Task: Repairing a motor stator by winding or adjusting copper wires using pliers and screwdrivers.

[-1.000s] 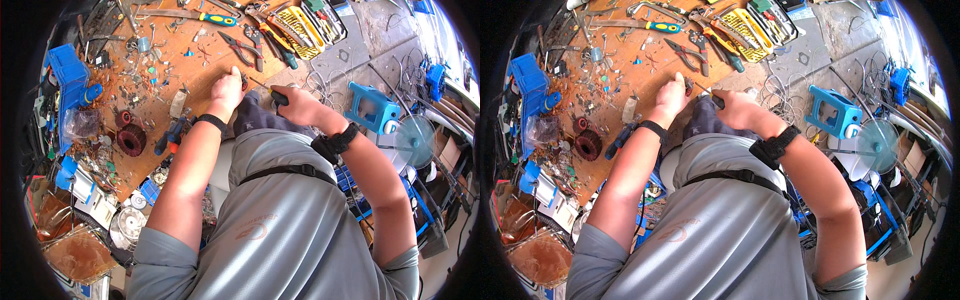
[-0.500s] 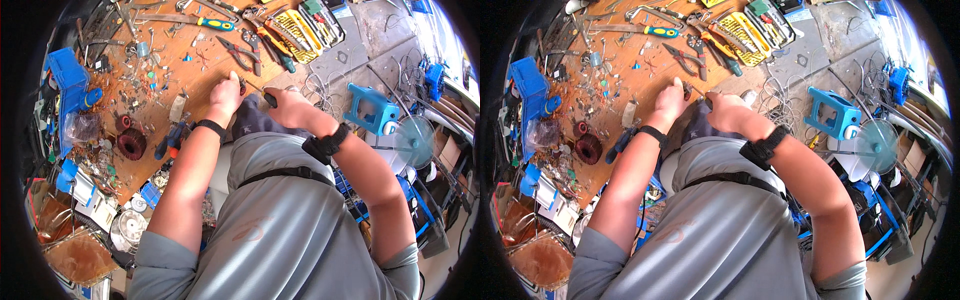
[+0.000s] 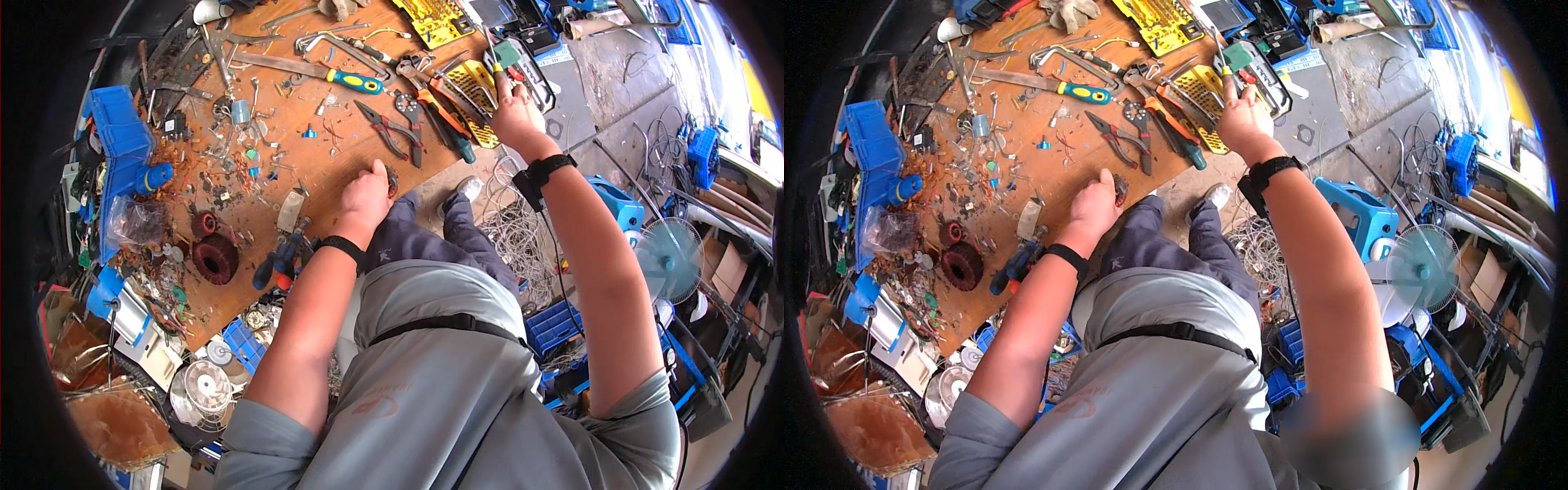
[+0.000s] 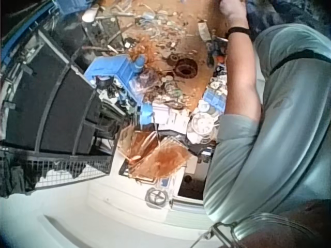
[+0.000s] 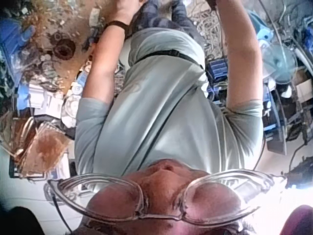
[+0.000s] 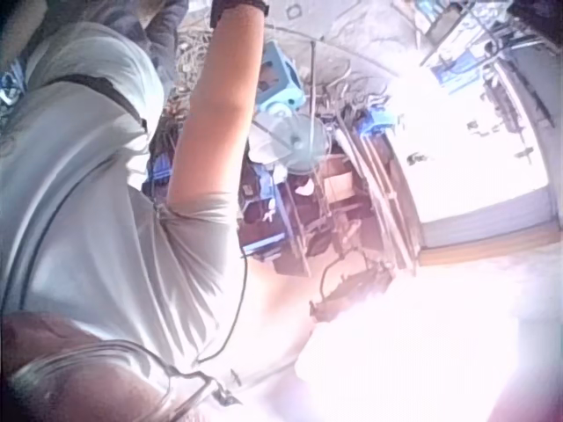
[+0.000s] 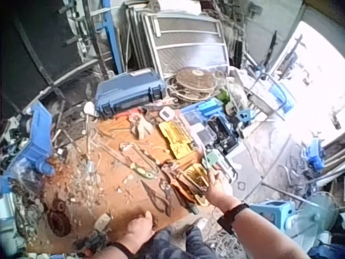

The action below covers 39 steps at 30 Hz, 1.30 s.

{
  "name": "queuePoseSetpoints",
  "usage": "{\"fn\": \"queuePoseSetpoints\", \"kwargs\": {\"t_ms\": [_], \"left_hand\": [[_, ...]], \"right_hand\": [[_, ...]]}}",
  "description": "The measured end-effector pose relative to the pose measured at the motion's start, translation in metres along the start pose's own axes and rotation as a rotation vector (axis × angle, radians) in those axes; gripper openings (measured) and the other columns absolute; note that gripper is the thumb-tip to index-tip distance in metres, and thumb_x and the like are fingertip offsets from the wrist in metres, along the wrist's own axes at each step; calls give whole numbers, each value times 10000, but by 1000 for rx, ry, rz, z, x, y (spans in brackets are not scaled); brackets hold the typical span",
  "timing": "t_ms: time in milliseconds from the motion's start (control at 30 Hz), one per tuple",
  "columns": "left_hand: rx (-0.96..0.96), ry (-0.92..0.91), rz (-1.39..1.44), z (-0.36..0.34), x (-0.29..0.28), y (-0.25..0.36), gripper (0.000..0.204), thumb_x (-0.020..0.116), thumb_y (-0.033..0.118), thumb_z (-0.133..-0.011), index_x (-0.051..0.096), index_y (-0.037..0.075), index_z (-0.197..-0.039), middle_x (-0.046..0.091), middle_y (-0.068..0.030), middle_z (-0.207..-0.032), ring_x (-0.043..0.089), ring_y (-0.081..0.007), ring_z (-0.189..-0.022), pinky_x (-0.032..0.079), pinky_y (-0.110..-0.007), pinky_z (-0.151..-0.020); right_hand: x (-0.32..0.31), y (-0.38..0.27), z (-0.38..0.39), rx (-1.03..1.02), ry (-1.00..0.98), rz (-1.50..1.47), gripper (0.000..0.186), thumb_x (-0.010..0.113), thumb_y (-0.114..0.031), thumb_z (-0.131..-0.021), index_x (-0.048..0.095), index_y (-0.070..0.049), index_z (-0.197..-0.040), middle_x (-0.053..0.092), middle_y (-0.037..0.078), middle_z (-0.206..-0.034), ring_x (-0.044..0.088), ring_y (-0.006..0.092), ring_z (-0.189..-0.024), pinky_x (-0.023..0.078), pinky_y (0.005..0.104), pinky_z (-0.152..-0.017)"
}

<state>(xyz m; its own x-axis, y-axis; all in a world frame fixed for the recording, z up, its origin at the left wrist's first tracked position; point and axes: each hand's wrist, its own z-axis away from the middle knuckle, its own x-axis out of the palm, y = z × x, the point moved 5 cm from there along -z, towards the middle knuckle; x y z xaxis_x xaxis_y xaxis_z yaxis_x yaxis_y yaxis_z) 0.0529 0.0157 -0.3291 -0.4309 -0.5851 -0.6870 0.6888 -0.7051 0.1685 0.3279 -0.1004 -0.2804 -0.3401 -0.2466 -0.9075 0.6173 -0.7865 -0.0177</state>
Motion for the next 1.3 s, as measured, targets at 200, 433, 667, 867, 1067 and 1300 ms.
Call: {"fn": "queuePoseSetpoints", "kwargs": {"t_ms": [200, 433, 667, 867, 1067, 1300], "left_hand": [[-9, 4, -4, 0, 4, -7, 544, 780, 265, -797, 399, 62, -1129, 644, -221, -1040, 695, -359, -948, 585, -428, -800], [41, 38, -37, -4, 0, 5, 515, 789, 258, -786, 434, 73, -1111, 657, -218, -1009, 702, -372, -913, 589, -448, -776], [180, 81, -160, 1, -6, -4, 499, 779, 202, -769, 451, 112, -1135, 654, -191, -984, 699, -383, -883, 582, -466, -756], [380, 72, -357, 7, -6, 0, 439, 644, 81, -823, 481, 122, -1229, 634, -196, -1003, 692, -358, -911, 564, -464, -747], [451, 38, -456, 4, -8, 4, 552, 764, 105, -754, 444, 62, -1202, 620, -192, -1025, 675, -368, -933, 561, -446, -771], [500, 1, -532, 6, -6, 10, 489, 762, 129, -773, 434, 59, -1130, 622, -187, -1028, 673, -368, -929, 560, -437, -769]], "right_hand": [[-5, -55, 14, -170, 185, 90, 543, 712, -500, -787, 608, -87, -1124, 556, 130, -1156, 528, 316, -1135, 421, 463, -967], [26, -65, 3, -62, -11, 123, 686, 791, -454, -724, 540, -41, -1210, 550, 158, -1237, 540, 322, -1211, 480, 421, -977], [8, -51, 65, -145, 132, -415, 616, 745, -360, -700, 508, 7, -1135, 592, 257, -1097, 628, 430, -983, 534, 466, -835], [93, 4, 171, -151, -317, -264, 569, 756, -321, -706, 522, -49, -1147, 670, 207, -1013, 670, 388, -931, 548, 471, -795], [150, -6, 204, -299, -226, -271, 547, 764, -313, -718, 524, -59, -1138, 654, 178, -1025, 678, 368, -902, 552, 464, -782], [172, -8, 193, -273, -137, -350, 519, 763, -299, -717, 530, -73, -1123, 654, 161, -994, 679, 362, -876, 547, 464, -743]]}}
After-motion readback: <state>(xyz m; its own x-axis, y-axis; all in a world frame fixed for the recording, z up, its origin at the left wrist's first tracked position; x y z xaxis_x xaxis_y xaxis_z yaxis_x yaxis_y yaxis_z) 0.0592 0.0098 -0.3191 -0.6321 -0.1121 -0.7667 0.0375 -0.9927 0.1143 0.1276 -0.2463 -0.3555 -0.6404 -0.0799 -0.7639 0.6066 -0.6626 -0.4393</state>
